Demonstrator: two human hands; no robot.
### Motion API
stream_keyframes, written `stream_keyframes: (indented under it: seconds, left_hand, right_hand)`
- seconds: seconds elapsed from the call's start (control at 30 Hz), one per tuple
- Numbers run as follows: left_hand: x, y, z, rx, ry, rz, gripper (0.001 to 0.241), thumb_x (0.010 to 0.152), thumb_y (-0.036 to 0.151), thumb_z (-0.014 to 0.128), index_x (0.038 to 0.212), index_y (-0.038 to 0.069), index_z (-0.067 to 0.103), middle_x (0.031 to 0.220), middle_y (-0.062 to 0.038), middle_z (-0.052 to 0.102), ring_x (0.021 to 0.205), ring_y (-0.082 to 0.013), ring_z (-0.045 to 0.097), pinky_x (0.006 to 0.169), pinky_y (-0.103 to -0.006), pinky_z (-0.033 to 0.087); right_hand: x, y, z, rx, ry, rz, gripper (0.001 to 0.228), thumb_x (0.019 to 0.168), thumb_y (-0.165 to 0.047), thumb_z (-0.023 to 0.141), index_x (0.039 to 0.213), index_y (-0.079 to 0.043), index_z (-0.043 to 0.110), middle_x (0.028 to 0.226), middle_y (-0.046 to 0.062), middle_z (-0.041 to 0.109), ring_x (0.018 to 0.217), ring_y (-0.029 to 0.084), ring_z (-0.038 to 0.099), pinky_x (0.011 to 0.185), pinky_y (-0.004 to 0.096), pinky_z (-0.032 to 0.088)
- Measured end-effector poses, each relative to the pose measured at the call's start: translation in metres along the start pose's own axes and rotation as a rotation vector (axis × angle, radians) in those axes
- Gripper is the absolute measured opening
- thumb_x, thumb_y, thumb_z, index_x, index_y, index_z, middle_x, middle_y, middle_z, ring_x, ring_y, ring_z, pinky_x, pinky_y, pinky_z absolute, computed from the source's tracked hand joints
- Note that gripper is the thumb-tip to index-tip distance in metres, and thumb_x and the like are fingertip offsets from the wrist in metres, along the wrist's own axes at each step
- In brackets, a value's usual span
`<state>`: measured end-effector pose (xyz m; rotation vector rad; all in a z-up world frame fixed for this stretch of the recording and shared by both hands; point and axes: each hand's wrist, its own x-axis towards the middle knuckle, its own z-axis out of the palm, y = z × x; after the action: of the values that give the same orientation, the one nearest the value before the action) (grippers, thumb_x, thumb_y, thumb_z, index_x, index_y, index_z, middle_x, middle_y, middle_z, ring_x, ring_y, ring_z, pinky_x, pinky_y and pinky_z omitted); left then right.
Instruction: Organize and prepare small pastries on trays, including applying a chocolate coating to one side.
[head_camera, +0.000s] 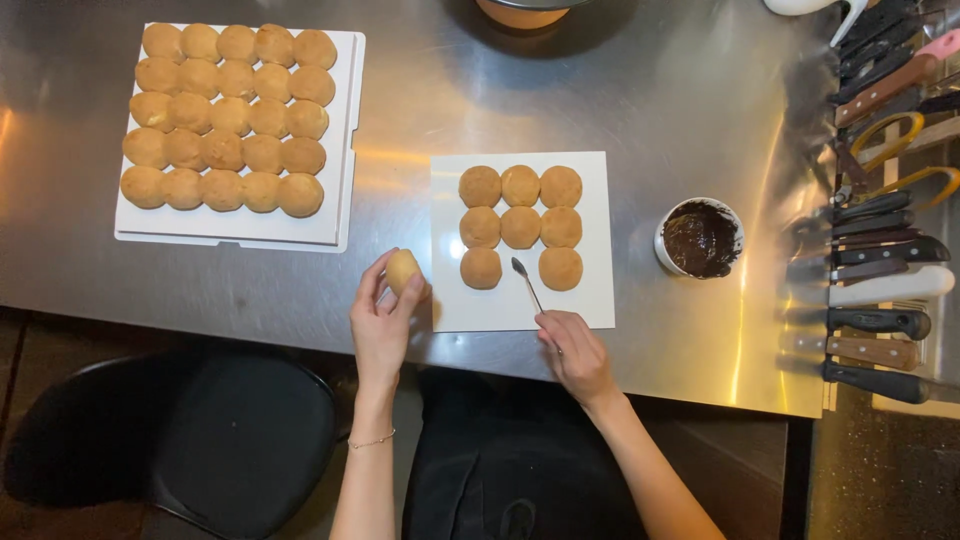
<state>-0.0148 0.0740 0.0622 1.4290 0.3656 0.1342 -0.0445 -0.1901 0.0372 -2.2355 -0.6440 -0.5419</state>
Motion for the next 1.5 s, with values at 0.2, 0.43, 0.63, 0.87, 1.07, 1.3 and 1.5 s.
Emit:
stream_keyframes:
  seconds: [0.2,0.43,0.63,0.87,1.07,1.3,1.5]
  left_hand:
    - [0.003,0.011,0.009,-0.082,-0.076,-0.06,0.053,0.092,0.009,0.072,0.141,-0.001,0.052,0.128,-0.013,0.063,0.106,-0.0223,0.072,0.086,-0.0294,0.061]
    - [0.005,0.013,0.022,-0.01,-0.104,-0.011,0.057,0.089,0.006,0.075,0.141,0.0,0.052,0.129,-0.013,0.06,0.109,-0.0198,0.071,0.083,-0.0279,0.062]
    - [-0.002,0.018,0.034,-0.006,-0.107,0.016,0.057,0.086,0.003,0.079,0.137,-0.003,0.055,0.13,-0.013,0.063,0.105,-0.0165,0.07,0.084,-0.0282,0.062]
    - [-0.013,0.037,0.054,0.295,-0.086,0.162,0.062,0.081,0.011,0.086,0.136,0.003,0.059,0.122,-0.01,0.068,0.104,-0.0147,0.068,0.08,-0.0258,0.06]
    - [-0.002,0.006,0.087,0.807,-0.099,0.404,0.066,0.068,0.03,0.091,0.124,0.008,0.063,0.103,-0.007,0.069,0.088,-0.0249,0.059,0.08,-0.037,0.051]
    - [0.009,-0.027,0.109,0.937,-0.261,0.601,0.05,0.072,0.029,0.088,0.11,0.007,0.064,0.099,-0.008,0.067,0.096,-0.0278,0.059,0.081,-0.0412,0.047]
    - [0.008,-0.032,0.109,1.205,-0.268,0.743,0.061,0.067,0.026,0.088,0.12,0.006,0.065,0.11,-0.009,0.063,0.1,-0.0275,0.056,0.081,-0.0417,0.044]
  right_hand:
    - [-0.006,0.003,0.001,-0.024,-0.01,0.013,0.022,0.092,0.001,0.072,0.112,0.003,0.064,0.101,0.017,0.069,0.093,0.033,0.07,0.078,0.039,0.058]
    - [-0.003,0.007,0.0,-0.046,0.053,0.048,0.021,0.092,0.001,0.071,0.111,0.002,0.063,0.102,0.016,0.07,0.094,0.032,0.07,0.079,0.038,0.058]
    - [-0.007,0.01,-0.001,0.019,0.137,0.185,0.009,0.101,-0.004,0.063,0.108,0.002,0.064,0.102,0.014,0.072,0.091,0.026,0.073,0.079,0.035,0.06]
    - [-0.01,0.035,-0.003,0.728,0.571,0.903,0.033,0.112,-0.025,0.044,0.11,0.006,0.056,0.095,0.015,0.069,0.083,0.021,0.073,0.079,0.034,0.062]
    - [-0.055,0.083,-0.012,1.256,0.806,1.237,0.036,0.111,-0.033,0.05,0.112,0.003,0.057,0.099,0.011,0.064,0.091,0.018,0.066,0.088,0.029,0.059]
    - [-0.047,0.094,-0.069,1.168,0.777,1.103,0.038,0.111,-0.036,0.05,0.114,0.001,0.059,0.101,0.011,0.065,0.092,0.017,0.065,0.087,0.029,0.057]
    - [-0.051,0.11,-0.093,1.087,0.793,1.027,0.041,0.114,-0.037,0.049,0.116,0.002,0.059,0.1,0.012,0.066,0.088,0.018,0.066,0.083,0.029,0.058]
